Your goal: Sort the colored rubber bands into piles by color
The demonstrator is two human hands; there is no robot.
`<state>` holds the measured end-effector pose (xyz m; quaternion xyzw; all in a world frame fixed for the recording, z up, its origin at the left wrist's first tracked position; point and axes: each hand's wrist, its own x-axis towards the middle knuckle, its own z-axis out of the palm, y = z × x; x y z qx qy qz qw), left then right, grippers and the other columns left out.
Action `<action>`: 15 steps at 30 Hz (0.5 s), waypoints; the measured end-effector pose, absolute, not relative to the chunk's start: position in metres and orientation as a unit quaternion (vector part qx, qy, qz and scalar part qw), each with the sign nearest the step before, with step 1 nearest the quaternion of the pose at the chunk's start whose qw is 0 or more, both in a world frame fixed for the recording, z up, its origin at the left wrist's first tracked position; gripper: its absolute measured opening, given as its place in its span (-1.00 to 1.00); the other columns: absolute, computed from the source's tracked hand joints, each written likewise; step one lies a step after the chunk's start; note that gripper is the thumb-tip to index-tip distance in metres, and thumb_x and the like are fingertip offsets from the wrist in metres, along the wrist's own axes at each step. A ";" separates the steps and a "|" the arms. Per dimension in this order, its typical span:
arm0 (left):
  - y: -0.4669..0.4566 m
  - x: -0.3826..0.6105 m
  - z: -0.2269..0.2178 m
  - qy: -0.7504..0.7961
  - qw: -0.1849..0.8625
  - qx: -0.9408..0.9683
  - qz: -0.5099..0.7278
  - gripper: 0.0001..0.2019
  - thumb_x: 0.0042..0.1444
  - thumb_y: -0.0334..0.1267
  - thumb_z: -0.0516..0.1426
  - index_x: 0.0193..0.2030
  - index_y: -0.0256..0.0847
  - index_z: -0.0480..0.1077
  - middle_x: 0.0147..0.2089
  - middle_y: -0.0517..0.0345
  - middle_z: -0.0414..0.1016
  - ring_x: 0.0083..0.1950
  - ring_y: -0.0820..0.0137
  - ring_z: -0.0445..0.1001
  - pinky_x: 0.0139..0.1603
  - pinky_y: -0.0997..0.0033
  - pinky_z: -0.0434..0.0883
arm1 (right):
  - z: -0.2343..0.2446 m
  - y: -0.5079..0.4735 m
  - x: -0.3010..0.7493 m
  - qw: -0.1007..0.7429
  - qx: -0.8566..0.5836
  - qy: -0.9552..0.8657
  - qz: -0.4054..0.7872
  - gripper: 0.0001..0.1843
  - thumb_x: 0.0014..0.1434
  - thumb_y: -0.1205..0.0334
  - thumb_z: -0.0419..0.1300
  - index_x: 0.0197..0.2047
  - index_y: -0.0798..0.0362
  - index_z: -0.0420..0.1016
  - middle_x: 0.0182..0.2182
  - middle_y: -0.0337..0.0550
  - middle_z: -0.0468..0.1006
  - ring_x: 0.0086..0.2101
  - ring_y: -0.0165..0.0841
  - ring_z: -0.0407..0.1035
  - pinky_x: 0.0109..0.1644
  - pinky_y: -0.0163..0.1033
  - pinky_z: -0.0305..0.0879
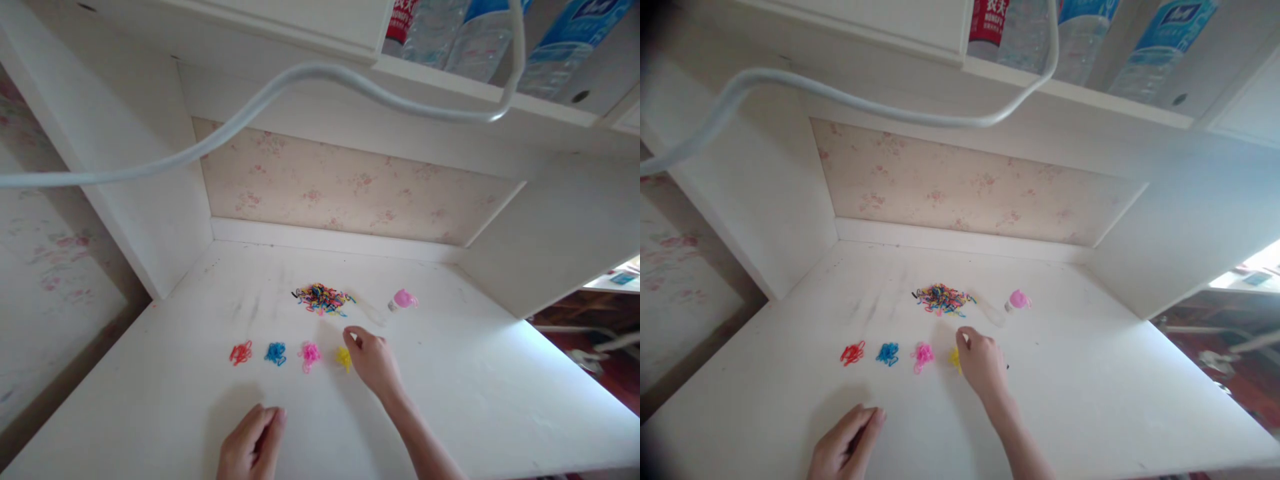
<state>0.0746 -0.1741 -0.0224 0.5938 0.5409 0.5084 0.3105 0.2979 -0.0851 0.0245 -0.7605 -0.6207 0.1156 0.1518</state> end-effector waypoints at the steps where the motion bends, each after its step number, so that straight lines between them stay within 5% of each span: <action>1: -0.174 0.074 -0.021 0.540 0.313 0.594 0.508 -0.69 0.18 -0.14 0.05 -0.55 -0.20 0.31 -0.58 0.28 0.15 -0.56 0.54 0.18 -0.53 0.63 0.21 | 0.028 -0.072 0.301 0.115 -0.775 -0.613 0.103 -0.65 0.26 0.09 -0.07 -0.09 -0.18 0.53 -0.40 -0.24 0.61 -0.33 -0.36 0.48 -0.27 -0.37 0.22; 8: -0.173 0.072 -0.016 0.535 0.310 0.600 0.508 -0.68 0.20 -0.16 0.04 -0.55 -0.21 0.31 -0.59 0.29 0.14 -0.56 0.55 0.17 -0.53 0.61 0.19 | 0.017 -0.027 0.299 0.044 -0.792 -0.602 0.096 -0.66 0.16 0.03 0.04 -0.13 -0.09 0.57 -0.26 -0.06 0.60 -0.22 -0.22 0.47 -0.21 -0.25 0.26; 15: -0.172 0.072 -0.013 0.529 0.301 0.610 0.508 -0.67 0.21 -0.16 0.02 -0.55 -0.21 0.31 -0.59 0.27 0.17 -0.57 0.55 0.18 -0.55 0.63 0.20 | 0.007 -0.021 0.295 0.045 -0.793 -0.602 0.081 -0.55 0.25 -0.03 -0.08 0.02 -0.08 0.48 -0.18 0.00 0.58 -0.17 -0.19 0.46 -0.17 -0.20 0.26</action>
